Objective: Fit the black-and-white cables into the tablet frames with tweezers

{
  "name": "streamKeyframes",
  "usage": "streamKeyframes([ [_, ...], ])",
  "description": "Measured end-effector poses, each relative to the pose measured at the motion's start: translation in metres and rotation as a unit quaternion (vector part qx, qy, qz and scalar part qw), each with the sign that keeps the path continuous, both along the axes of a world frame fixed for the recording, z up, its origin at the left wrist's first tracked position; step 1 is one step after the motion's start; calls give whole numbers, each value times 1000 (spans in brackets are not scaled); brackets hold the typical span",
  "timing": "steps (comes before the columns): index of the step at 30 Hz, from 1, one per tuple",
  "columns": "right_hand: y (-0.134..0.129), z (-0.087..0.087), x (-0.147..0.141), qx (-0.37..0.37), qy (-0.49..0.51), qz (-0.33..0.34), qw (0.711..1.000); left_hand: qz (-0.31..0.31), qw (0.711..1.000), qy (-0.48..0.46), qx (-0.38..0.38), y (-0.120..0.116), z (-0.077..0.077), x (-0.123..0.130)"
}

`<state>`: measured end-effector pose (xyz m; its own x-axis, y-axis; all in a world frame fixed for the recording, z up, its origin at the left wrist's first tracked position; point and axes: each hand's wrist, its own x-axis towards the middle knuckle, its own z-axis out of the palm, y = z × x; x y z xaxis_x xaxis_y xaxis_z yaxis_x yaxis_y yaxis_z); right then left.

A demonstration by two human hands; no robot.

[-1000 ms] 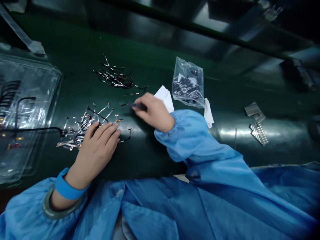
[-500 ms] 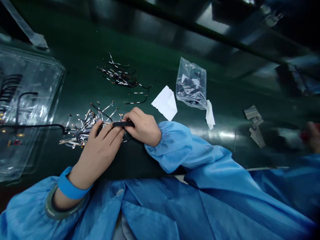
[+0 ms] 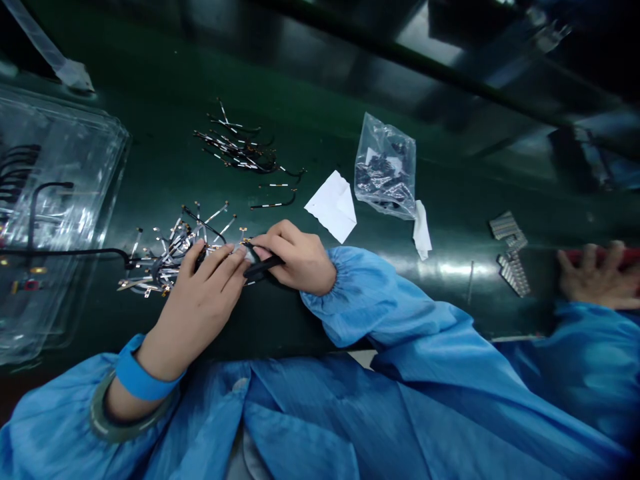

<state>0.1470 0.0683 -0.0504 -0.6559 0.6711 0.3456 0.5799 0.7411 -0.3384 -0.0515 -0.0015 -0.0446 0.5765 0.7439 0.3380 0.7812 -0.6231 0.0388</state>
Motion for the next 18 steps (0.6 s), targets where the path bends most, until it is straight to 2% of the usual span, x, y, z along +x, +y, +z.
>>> streamKeyframes([
  [7, 4, -3, -9, -58, -83, 0, 995, 6, 1000, -4, -7, -1, 0, 0],
  [12, 8, 2, -15, -107, -72, -22, 991, 7, 1000, 14, -7, 0, 1, 0],
  [15, 11, 9, -11, -159, -27, -29, 987, 5, 1000, 6, -10, 0, 0, 0],
  [18, 14, 16, -4, -216, -11, -64, 974, 4, 1000, -2, -26, -1, -1, 0],
])
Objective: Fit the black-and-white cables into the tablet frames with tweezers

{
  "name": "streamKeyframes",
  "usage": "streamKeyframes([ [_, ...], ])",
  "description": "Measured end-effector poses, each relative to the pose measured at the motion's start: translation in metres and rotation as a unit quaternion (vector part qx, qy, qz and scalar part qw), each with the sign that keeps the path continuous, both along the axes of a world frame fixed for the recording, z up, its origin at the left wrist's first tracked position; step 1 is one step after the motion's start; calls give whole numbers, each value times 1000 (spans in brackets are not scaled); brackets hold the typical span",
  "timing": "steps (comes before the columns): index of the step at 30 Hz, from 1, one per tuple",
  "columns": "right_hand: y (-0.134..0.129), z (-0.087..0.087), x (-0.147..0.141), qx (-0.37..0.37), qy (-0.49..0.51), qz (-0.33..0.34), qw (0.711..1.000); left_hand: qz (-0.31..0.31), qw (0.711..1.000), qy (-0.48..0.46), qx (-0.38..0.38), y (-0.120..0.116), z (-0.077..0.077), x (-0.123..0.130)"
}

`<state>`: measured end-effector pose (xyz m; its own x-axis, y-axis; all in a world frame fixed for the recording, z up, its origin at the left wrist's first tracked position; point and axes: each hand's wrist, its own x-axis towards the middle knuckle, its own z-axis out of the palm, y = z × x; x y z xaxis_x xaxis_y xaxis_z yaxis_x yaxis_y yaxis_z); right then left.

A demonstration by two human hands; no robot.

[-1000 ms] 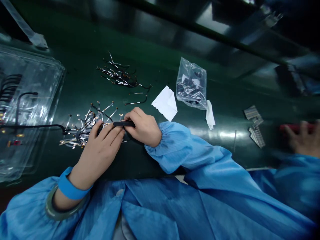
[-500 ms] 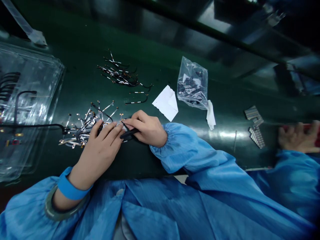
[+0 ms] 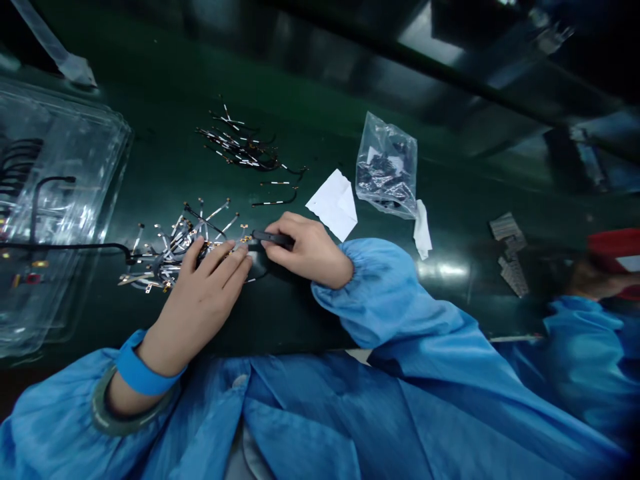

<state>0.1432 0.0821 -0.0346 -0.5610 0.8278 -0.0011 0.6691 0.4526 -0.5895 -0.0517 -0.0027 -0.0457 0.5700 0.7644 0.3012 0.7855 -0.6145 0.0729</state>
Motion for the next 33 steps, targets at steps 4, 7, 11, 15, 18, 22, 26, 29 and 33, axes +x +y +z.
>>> streamKeyframes([
  [4, 3, 2, 9, -20, -21, -34, 999, -4, 1000, 9, -4, -1, -2, -1],
  [7, 4, 1, 14, -17, 26, -12, 999, -5, 1000, 11, -5, -1, -1, 0],
  [11, 4, -1, 17, -10, 25, 23, 999, -6, 1000, 16, -4, -1, 0, 0],
  [15, 3, -2, 12, -6, -32, 45, 998, -9, 1000, 23, -2, -1, 2, 0],
  [18, 2, -4, 4, 8, -20, 48, 999, -9, 1000, 19, -2, -1, 4, 0],
  [22, -1, -8, -9, 39, 0, 35, 999, -9, 1000, 19, -9, -1, 4, 1],
  [26, -4, -11, -17, 51, -24, 10, 998, -10, 1000, 16, -9, 0, 3, 1],
  [29, -6, -12, -18, 66, -29, -11, 997, -9, 1000, 15, -9, 0, 3, 1],
  [33, -8, -13, -17, 84, -39, -10, 996, -7, 1000, 15, -7, -1, 3, 1],
])
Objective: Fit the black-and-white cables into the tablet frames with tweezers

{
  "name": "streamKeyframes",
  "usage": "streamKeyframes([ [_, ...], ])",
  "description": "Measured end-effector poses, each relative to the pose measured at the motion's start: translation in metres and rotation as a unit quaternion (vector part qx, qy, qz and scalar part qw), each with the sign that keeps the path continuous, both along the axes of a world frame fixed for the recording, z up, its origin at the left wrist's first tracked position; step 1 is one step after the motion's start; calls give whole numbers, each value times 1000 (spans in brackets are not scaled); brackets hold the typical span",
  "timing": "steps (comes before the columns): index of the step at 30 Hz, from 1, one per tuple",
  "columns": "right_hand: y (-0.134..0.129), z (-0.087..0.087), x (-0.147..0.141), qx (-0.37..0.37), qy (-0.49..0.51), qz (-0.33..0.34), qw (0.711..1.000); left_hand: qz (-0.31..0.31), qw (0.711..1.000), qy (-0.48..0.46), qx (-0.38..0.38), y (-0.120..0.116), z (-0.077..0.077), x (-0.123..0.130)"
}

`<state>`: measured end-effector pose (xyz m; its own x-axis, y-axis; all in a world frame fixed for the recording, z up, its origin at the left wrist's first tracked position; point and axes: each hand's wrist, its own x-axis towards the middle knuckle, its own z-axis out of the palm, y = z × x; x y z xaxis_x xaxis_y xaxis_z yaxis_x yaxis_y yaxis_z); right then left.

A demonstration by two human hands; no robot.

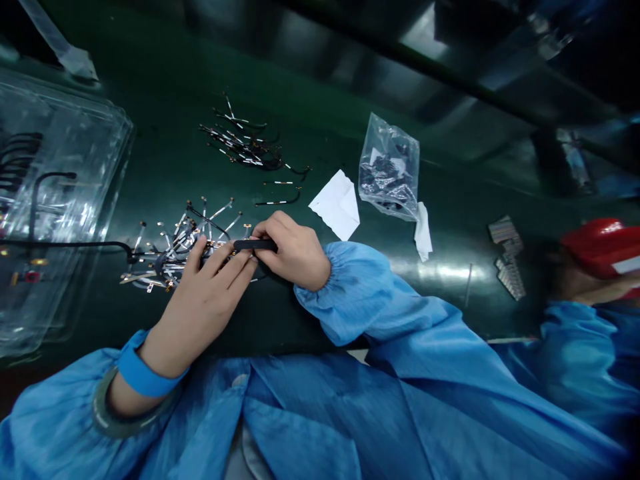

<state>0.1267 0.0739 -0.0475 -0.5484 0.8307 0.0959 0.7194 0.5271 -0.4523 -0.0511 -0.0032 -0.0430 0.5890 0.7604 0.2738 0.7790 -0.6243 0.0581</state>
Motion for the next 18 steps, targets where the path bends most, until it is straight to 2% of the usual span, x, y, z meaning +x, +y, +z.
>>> streamKeyframes([
  [6, -3, -2, 7, 76, -36, 43, 996, 1, 1000, -7, 0, -1, 0, 0],
  [13, -8, -4, 17, 192, -72, 96, 974, 1, 1000, -8, 9, -1, -3, 0],
  [18, -9, -6, 21, 223, -76, 114, 965, 1, 1000, -20, 15, -1, -4, -1],
])
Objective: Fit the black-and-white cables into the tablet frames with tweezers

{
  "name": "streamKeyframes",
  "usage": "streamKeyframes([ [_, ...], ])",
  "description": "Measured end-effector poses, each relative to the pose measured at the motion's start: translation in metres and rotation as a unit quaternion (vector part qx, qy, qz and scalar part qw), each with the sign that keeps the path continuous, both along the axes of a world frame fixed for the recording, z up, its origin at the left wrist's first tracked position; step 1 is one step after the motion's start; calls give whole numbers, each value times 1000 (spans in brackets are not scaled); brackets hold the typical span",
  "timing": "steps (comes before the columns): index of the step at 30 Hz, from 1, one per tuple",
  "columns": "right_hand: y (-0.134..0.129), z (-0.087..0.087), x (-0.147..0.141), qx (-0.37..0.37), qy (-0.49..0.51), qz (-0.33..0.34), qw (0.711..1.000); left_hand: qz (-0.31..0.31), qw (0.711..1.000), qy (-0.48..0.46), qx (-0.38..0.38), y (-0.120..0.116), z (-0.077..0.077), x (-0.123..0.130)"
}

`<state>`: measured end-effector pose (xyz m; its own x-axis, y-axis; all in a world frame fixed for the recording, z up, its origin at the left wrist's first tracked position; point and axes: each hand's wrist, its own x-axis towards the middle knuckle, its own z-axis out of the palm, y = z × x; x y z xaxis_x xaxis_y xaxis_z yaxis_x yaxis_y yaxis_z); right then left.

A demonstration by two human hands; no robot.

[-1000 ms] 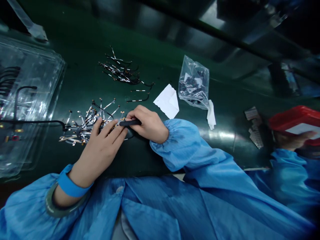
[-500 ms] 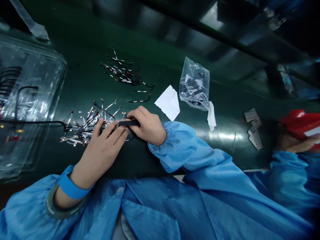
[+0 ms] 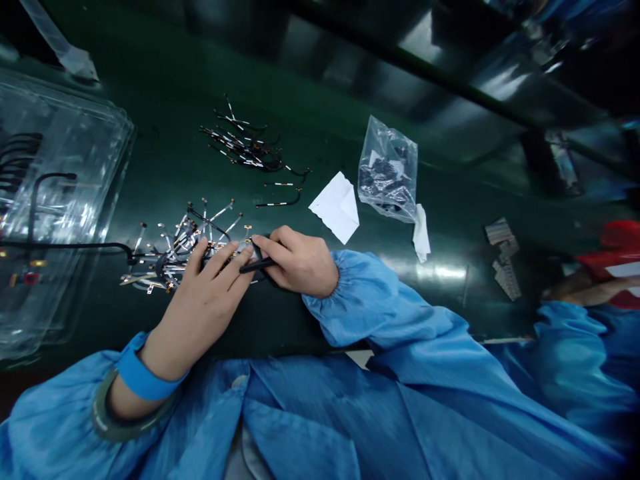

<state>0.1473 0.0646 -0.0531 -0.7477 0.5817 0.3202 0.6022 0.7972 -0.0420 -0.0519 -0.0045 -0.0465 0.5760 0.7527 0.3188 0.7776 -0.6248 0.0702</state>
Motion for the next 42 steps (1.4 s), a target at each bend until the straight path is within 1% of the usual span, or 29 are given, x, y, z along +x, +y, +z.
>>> streamKeyframes([
  [4, 1, 0, 2, -9, 34, 11, 999, -2, 1000, 1, -1, 0, 0, 0],
  [7, 2, -1, 4, -12, 36, 22, 999, -2, 1000, 4, -1, 0, -1, 0],
  [10, 4, -4, 7, -17, 14, 16, 1000, 1, 1000, -1, 0, 0, -1, 1],
  [13, 5, -4, 7, -40, -31, 11, 999, 3, 1000, -3, 0, -1, -2, 0],
  [16, 1, 4, 0, -73, -80, 14, 994, 3, 1000, 0, -1, -2, -3, 0],
  [20, -1, 22, -9, -126, -120, -3, 985, 13, 1000, -6, -4, -2, -5, -2],
  [22, 9, 28, -8, -169, -85, -9, 982, 16, 1000, -2, -11, -2, -5, -3],
  [24, 30, 29, 0, -192, 6, -49, 980, 15, 1000, 4, -18, -1, -5, -3],
  [26, 59, 26, 14, -165, 116, -150, 968, 12, 1000, 4, -18, 0, -5, -3],
  [27, 74, 23, 22, -145, 154, -210, 955, 12, 1000, 0, -14, 0, -5, -3],
  [28, 88, 20, 30, -135, 170, -255, 942, 11, 1000, -4, -11, 1, -5, -3],
  [30, 112, 12, 45, -139, 166, -308, 927, 14, 1000, -11, -5, 1, -6, -3],
  [33, 134, 2, 57, -128, 156, -327, 923, 14, 1000, -9, -10, 1, -6, -3],
  [36, 145, -3, 57, -124, 149, -325, 926, 16, 1000, -4, -8, 1, -6, -4],
  [39, 149, -2, 51, -126, 103, -336, 928, 18, 1000, -6, -3, 1, -6, -4],
  [42, 139, 5, 44, -112, 73, -342, 930, 17, 1000, -7, -3, 1, -6, -4],
])
